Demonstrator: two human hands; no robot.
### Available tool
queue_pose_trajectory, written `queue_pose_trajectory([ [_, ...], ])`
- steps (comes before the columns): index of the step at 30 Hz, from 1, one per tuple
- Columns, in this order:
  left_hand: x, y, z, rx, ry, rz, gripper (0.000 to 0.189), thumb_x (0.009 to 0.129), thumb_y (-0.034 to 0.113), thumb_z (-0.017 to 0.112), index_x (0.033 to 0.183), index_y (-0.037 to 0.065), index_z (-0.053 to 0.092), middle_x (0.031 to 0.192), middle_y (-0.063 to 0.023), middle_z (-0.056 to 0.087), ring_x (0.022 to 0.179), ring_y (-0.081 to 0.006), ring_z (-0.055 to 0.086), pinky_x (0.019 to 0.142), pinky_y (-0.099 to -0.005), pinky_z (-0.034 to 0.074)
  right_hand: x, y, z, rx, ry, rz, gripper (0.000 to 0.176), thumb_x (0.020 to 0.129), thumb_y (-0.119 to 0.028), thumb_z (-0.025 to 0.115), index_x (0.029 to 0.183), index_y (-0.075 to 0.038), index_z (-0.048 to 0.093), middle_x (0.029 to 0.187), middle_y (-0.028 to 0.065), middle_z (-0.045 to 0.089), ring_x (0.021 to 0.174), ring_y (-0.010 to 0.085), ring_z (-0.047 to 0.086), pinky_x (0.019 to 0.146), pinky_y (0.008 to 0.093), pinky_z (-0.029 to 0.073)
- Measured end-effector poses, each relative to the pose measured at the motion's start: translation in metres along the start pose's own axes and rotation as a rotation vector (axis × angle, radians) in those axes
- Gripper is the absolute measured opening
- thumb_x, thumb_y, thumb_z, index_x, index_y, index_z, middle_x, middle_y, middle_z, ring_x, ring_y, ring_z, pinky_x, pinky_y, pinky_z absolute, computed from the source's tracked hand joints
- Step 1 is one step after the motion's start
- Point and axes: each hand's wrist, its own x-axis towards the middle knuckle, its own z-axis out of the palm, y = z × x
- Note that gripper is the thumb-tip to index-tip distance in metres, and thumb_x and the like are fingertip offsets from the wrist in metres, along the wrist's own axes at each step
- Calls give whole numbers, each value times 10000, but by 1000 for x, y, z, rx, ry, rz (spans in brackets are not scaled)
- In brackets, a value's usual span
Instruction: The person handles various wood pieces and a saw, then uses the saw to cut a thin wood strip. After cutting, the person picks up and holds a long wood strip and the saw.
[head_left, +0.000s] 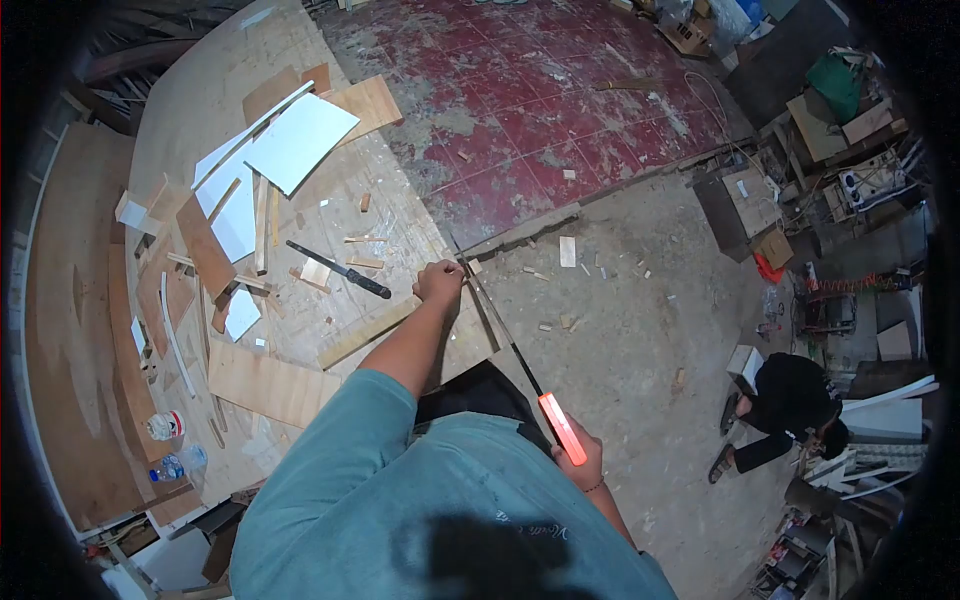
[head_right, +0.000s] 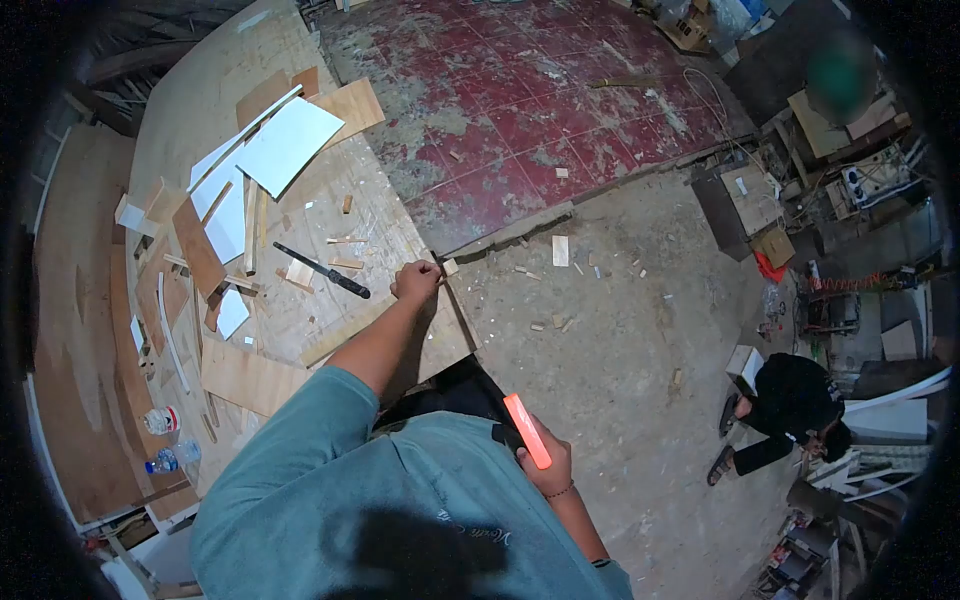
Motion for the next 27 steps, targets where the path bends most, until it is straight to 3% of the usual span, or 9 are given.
queue_pose_trajectory([
  [11, 1, -1, 0, 41, -9, -4, 166, 756, 335, 670, 895, 294, 749, 1056, -29, 664, 1099, -283, 554, 928, -472, 374, 4, -13, -2, -49, -24, -1, 608, 681, 7, 676, 1276, 6, 550, 1152, 217, 648, 1025, 313, 668, 885, 355, 530],
  [14, 3, -5, 5, 41, 18, 0, 161, 760, 337, 667, 892, 291, 747, 1065, -30, 656, 1104, -280, 548, 940, -472, 369, 8, -33, -6, -29, -64, 81, 603, 695, -2, 671, 1283, 8, 539, 1166, 219, 640, 1028, 316, 665, 879, 354, 530],
  [23, 0, -13, 1, -66, -39, 83, 207, 755, 321, 705, 930, 216, 737, 1057, -43, 644, 1103, -269, 539, 972, -455, 351, 29, -80, -15, -2, -110, 104, 615, 714, 27, 621, 1317, 8, 506, 1241, 203, 610, 1134, 296, 620, 957, 344, 476],
  [27, -8, -8, -5, -90, -8, 84, 200, 762, 322, 704, 918, 202, 739, 1049, -51, 646, 1102, -272, 538, 971, -448, 348, 38, -97, -17, 38, -128, 160, 597, 713, 31, 595, 1304, 33, 510, 1236, 181, 612, 1137, 244, 600, 988, 328, 441],
])
